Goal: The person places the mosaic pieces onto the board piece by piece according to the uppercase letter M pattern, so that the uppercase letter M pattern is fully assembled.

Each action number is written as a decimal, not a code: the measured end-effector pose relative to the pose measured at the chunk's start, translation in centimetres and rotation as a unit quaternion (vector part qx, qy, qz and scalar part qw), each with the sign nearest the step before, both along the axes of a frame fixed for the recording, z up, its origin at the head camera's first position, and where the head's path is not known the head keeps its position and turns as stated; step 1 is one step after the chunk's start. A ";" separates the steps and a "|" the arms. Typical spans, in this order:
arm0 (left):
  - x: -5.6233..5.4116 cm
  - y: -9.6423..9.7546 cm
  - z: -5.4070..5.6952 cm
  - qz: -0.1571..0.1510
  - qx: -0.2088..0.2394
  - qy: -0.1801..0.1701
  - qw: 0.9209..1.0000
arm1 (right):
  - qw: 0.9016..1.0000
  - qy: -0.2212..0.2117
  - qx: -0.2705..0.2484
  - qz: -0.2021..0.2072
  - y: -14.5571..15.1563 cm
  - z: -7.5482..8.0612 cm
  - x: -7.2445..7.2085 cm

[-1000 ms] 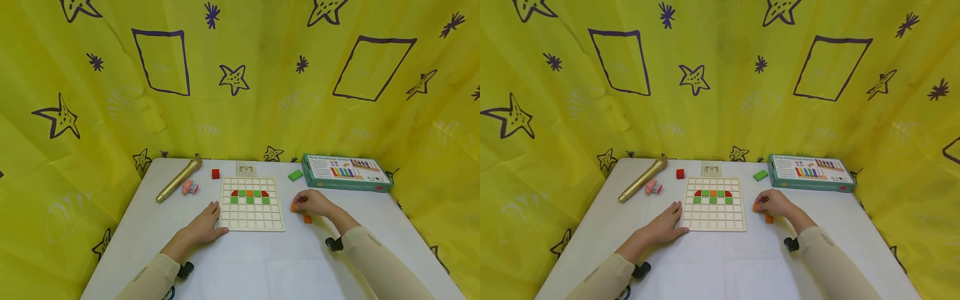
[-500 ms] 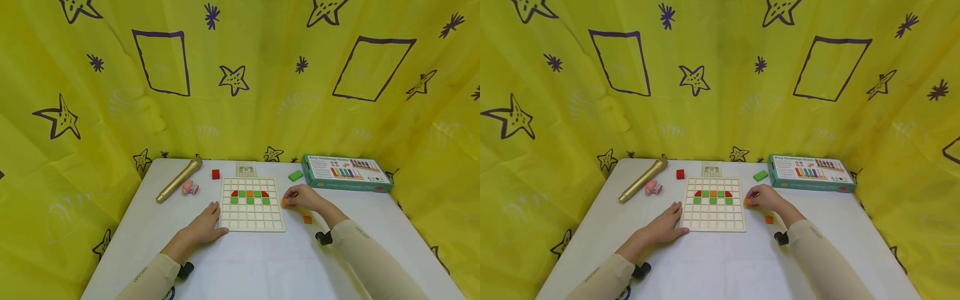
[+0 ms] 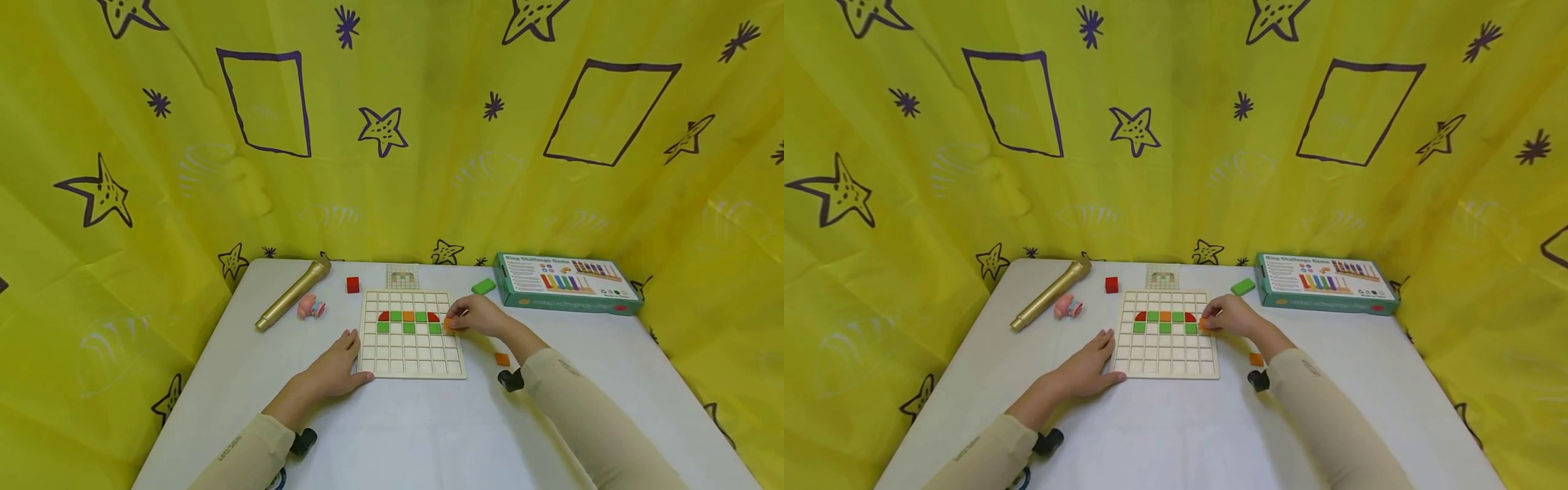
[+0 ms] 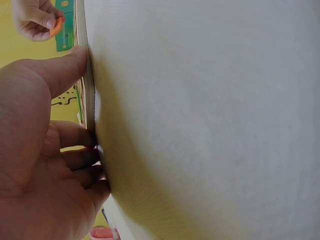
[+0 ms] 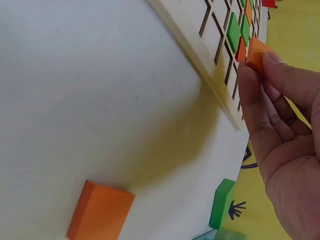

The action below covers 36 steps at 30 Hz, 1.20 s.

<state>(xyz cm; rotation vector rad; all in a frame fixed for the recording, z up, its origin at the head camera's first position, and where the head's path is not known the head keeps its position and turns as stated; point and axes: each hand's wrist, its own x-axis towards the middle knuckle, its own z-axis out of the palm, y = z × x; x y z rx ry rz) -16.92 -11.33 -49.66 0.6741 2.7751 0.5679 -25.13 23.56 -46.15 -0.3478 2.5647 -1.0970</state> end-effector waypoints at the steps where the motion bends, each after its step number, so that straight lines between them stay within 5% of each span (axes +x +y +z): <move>1: 0.0 0.0 0.0 0.000 0.000 0.001 1.000 | 1.000 0.003 0.002 0.004 -0.2 0.1 -0.1; 26: 0.0 0.0 0.0 -0.002 -0.003 0.003 1.000 | 1.000 -0.014 -0.005 0.026 -4.6 0.7 -1.0; 36: 0.1 0.0 0.3 0.000 0.001 -0.006 1.000 | 0.998 0.017 0.006 0.056 -6.0 0.2 -1.4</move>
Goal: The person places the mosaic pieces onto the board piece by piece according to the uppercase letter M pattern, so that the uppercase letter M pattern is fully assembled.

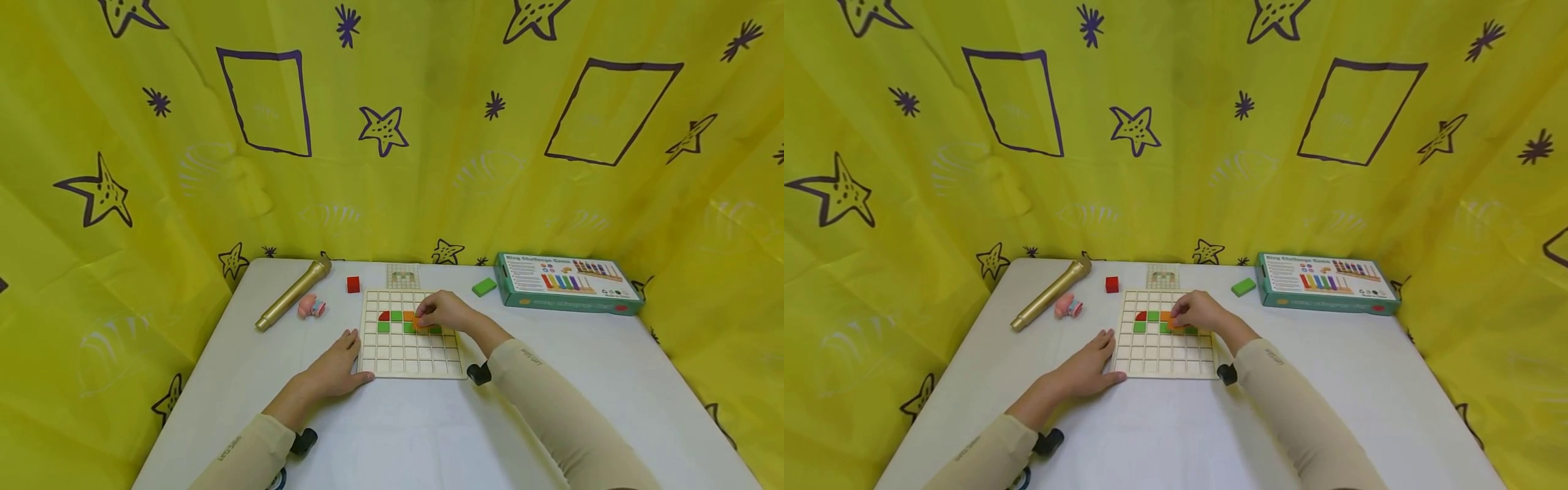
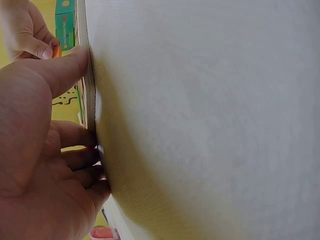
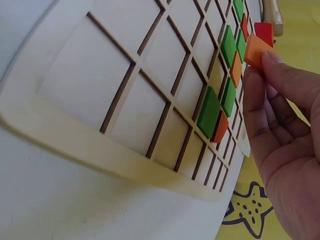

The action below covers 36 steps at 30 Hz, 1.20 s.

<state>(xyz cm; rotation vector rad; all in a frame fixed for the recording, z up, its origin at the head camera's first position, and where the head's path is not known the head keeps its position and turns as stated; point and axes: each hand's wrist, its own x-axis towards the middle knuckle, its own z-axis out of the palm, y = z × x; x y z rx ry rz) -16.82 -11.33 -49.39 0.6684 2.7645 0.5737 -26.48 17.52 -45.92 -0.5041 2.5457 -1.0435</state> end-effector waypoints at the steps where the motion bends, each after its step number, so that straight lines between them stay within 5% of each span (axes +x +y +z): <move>1: 0.0 0.0 0.0 0.000 0.000 0.000 1.000 | 1.000 -0.002 -0.002 0.002 -0.2 0.0 0.0; 36: -0.1 -0.1 0.0 -0.009 0.007 0.002 1.000 | 0.998 0.006 0.009 0.067 -6.4 -0.3 0.6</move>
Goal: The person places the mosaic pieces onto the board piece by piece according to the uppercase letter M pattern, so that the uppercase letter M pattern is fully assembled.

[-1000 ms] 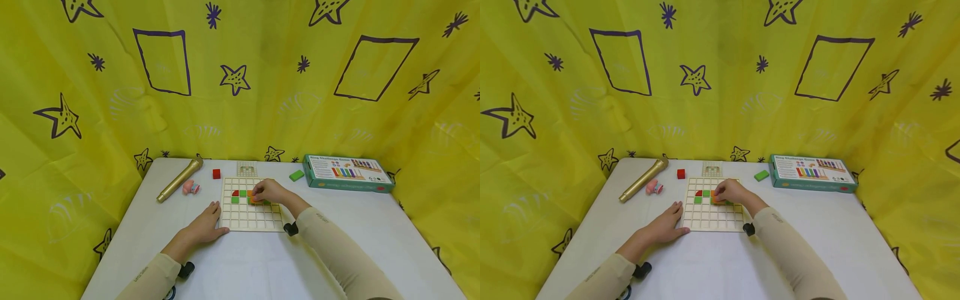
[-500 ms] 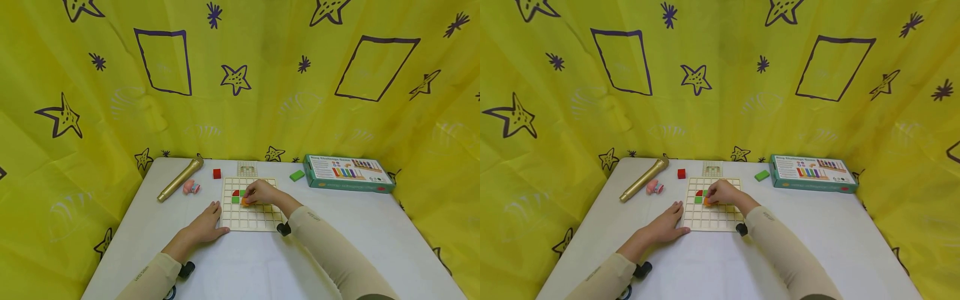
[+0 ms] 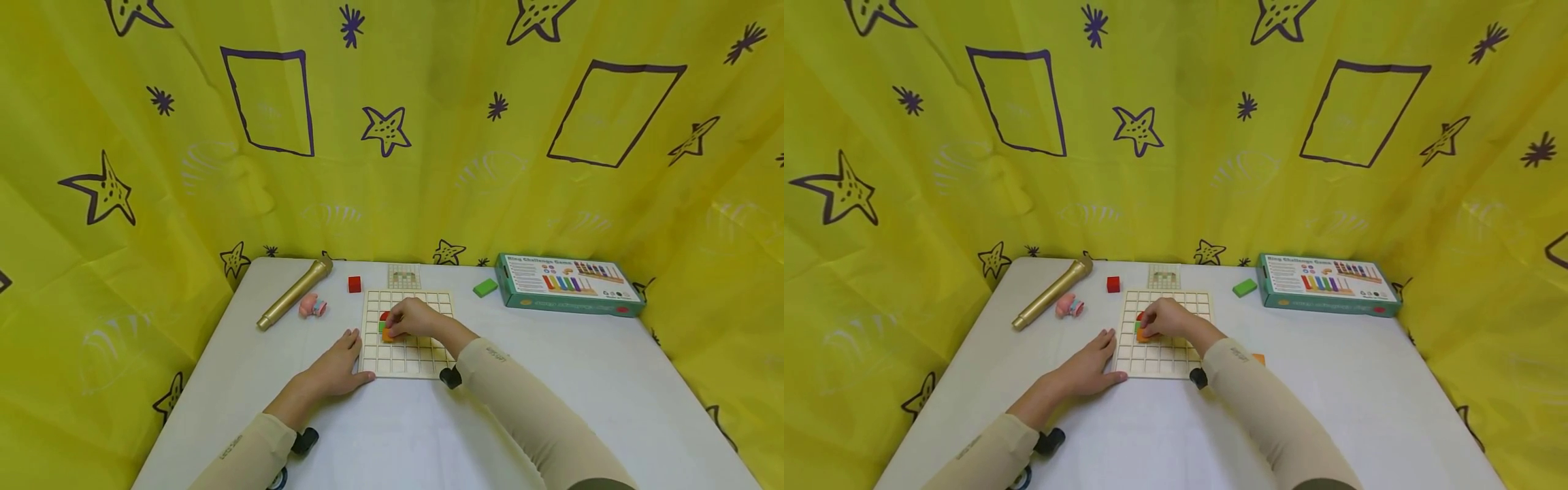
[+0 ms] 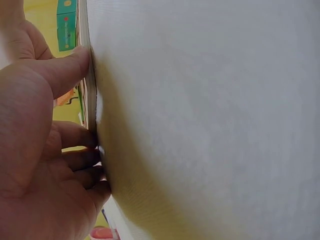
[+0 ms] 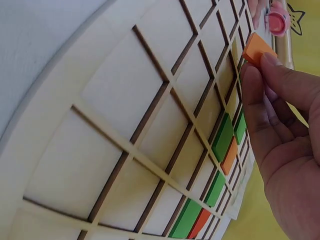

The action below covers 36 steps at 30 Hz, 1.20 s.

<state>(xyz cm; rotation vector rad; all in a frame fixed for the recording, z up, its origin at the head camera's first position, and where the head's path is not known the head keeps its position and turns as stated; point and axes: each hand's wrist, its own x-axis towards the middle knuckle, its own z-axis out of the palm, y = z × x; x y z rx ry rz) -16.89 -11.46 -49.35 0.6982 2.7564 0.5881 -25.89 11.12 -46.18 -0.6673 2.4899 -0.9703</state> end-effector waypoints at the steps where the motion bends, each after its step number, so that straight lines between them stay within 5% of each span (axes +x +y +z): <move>1: 0.0 0.0 0.0 0.001 0.003 -0.001 1.000 | 1.000 0.001 0.002 0.000 -0.2 0.0 0.0; 36: 0.0 0.0 -0.2 0.004 -0.002 -0.002 1.000 | 0.998 0.027 0.051 -0.006 -1.3 -1.6 0.3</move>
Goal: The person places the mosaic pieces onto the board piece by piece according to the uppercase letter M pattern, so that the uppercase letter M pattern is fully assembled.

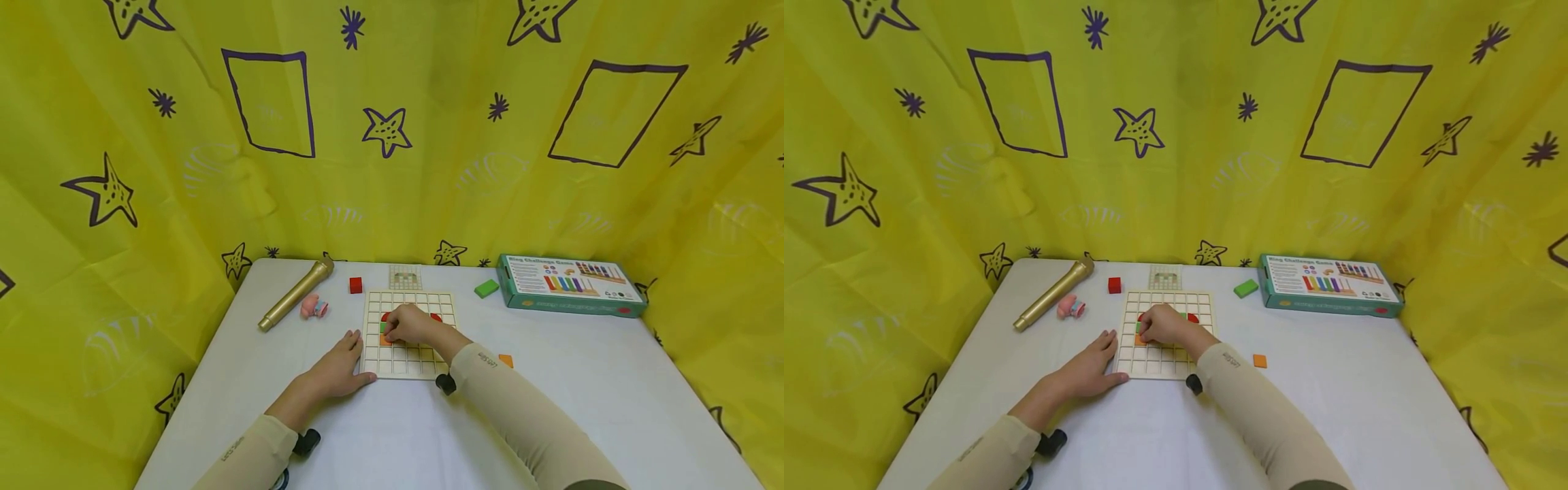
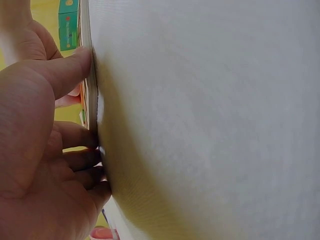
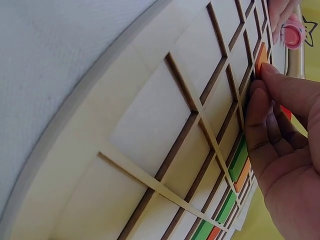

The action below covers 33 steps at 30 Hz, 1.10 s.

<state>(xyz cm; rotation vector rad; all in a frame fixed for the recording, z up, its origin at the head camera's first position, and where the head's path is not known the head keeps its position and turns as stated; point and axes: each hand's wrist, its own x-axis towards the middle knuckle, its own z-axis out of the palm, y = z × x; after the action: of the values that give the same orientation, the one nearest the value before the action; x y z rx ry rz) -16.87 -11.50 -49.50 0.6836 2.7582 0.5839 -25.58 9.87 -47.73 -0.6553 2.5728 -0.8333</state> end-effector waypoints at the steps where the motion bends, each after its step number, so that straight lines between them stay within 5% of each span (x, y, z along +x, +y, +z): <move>1: 0.0 0.0 0.0 0.000 -0.001 0.000 1.000 | 1.000 -0.001 -0.002 -0.002 0.0 0.0 0.0; 33: 0.1 0.2 0.0 0.004 -0.005 -0.001 1.000 | 0.997 -0.022 -0.075 -0.017 2.8 0.6 0.9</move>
<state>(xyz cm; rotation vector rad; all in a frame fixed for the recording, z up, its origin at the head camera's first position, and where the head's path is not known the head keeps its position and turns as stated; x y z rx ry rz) -16.80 -11.34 -49.54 0.6689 2.7622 0.5731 -24.69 12.64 -47.14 -0.6302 2.5051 -1.0495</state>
